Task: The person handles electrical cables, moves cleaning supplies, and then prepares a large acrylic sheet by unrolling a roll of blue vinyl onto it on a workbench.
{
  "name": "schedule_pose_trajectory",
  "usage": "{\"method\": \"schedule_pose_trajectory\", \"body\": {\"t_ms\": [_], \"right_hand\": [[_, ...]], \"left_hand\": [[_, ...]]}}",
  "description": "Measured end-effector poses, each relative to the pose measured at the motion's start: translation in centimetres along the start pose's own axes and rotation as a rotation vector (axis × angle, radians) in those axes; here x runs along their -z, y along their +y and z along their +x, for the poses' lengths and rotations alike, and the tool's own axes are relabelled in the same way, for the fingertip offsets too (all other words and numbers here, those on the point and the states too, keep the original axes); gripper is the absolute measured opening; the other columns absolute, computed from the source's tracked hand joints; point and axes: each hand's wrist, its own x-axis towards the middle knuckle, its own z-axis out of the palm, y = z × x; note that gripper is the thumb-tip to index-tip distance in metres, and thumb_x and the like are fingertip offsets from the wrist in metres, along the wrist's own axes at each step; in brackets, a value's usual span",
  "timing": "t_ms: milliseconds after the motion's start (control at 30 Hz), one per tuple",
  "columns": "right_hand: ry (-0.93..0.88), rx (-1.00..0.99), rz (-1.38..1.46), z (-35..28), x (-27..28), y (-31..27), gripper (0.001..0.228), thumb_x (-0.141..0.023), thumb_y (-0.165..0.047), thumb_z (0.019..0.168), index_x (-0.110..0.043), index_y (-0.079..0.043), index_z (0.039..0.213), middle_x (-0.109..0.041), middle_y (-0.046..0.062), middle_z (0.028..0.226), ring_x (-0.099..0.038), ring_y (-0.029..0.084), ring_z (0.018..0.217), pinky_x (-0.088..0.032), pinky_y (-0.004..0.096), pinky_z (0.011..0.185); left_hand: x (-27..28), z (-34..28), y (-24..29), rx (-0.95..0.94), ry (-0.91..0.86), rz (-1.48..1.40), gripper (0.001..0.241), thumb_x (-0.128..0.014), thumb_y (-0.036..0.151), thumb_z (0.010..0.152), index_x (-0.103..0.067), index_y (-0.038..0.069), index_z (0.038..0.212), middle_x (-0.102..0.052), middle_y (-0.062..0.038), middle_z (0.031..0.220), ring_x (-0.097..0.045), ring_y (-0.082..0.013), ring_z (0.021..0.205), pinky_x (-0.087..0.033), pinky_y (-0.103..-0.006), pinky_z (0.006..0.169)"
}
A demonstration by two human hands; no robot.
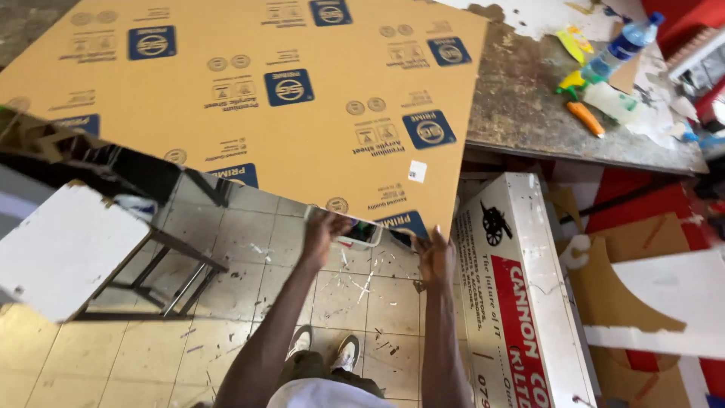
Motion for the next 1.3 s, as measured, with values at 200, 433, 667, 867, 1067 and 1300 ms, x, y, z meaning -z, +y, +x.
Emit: {"method": "schedule_pose_trajectory", "body": {"t_ms": [200, 433, 667, 867, 1067, 1300], "right_hand": [[-0.057, 0.045, -0.149, 1.4, -9.7, -5.4, 0.034, -0.080, -0.021, 0.111, -0.072, -0.004, 0.140, -0.077, 0.032, 0.126, -0.078, 0.053, 0.117, -0.061, 0.069, 0.113], [0.024, 0.096, -0.136, 11.0, -13.7, -6.9, 0.024, -0.082, -0.014, 0.108, -0.068, 0.003, 0.118, -0.076, 0.025, 0.094, -0.083, 0.041, 0.077, -0.074, 0.060, 0.086], [0.060, 0.040, -0.165, 21.5, -18.4, -6.8, 0.025, -0.083, -0.021, 0.110, -0.069, 0.000, 0.117, -0.078, 0.015, 0.094, -0.085, 0.032, 0.081, -0.076, 0.051, 0.086], [0.112, 0.028, -0.071, 29.7, -18.1, -1.4, 0.023, -0.084, -0.020, 0.108, -0.072, -0.001, 0.114, -0.078, 0.016, 0.088, -0.085, 0.032, 0.076, -0.079, 0.048, 0.084], [0.148, -0.020, -0.186, 29.1, -20.6, -3.0, 0.025, -0.084, -0.023, 0.109, -0.069, -0.003, 0.108, -0.072, 0.008, 0.079, -0.084, 0.028, 0.072, -0.078, 0.046, 0.081], [0.184, -0.018, -0.278, 28.9, -19.3, -3.4, 0.031, -0.083, -0.022, 0.110, -0.063, 0.001, 0.102, -0.056, 0.000, 0.067, -0.074, 0.017, 0.060, -0.076, 0.044, 0.078]], "left_hand": [[2.8, 8.4, 5.8, -0.166, 0.044, -0.289, 0.028, -0.065, 0.039, 0.119, -0.053, 0.014, 0.126, -0.073, -0.007, 0.111, -0.083, -0.0217, 0.104, -0.070, -0.0453, 0.107], [1.6, 20.2, 5.5, -0.244, -0.011, -0.212, 0.040, -0.063, 0.025, 0.120, -0.052, 0.003, 0.152, -0.071, -0.018, 0.125, -0.084, -0.0343, 0.100, -0.074, -0.0563, 0.102], [-1.9, 30.9, 5.2, -0.332, 0.022, -0.139, 0.054, -0.062, 0.028, 0.122, -0.043, 0.003, 0.166, -0.067, -0.025, 0.135, -0.084, -0.0375, 0.103, -0.077, -0.0551, 0.099], [1.1, 36.1, 8.3, -0.356, -0.069, -0.020, 0.063, -0.054, 0.027, 0.126, -0.026, 0.000, 0.176, -0.056, -0.034, 0.153, -0.077, -0.0433, 0.121, -0.075, -0.0553, 0.106], [0.1, 34.6, 8.4, -0.285, -0.058, -0.023, 0.063, -0.050, 0.029, 0.126, -0.025, 0.001, 0.177, -0.057, -0.035, 0.154, -0.079, -0.0427, 0.118, -0.075, -0.0512, 0.104], [0.2, 31.2, 13.7, -0.188, -0.055, 0.098, 0.045, -0.057, 0.036, 0.123, -0.056, -0.001, 0.149, -0.081, -0.028, 0.107, -0.087, -0.0354, 0.091, -0.080, -0.0455, 0.078]]}}
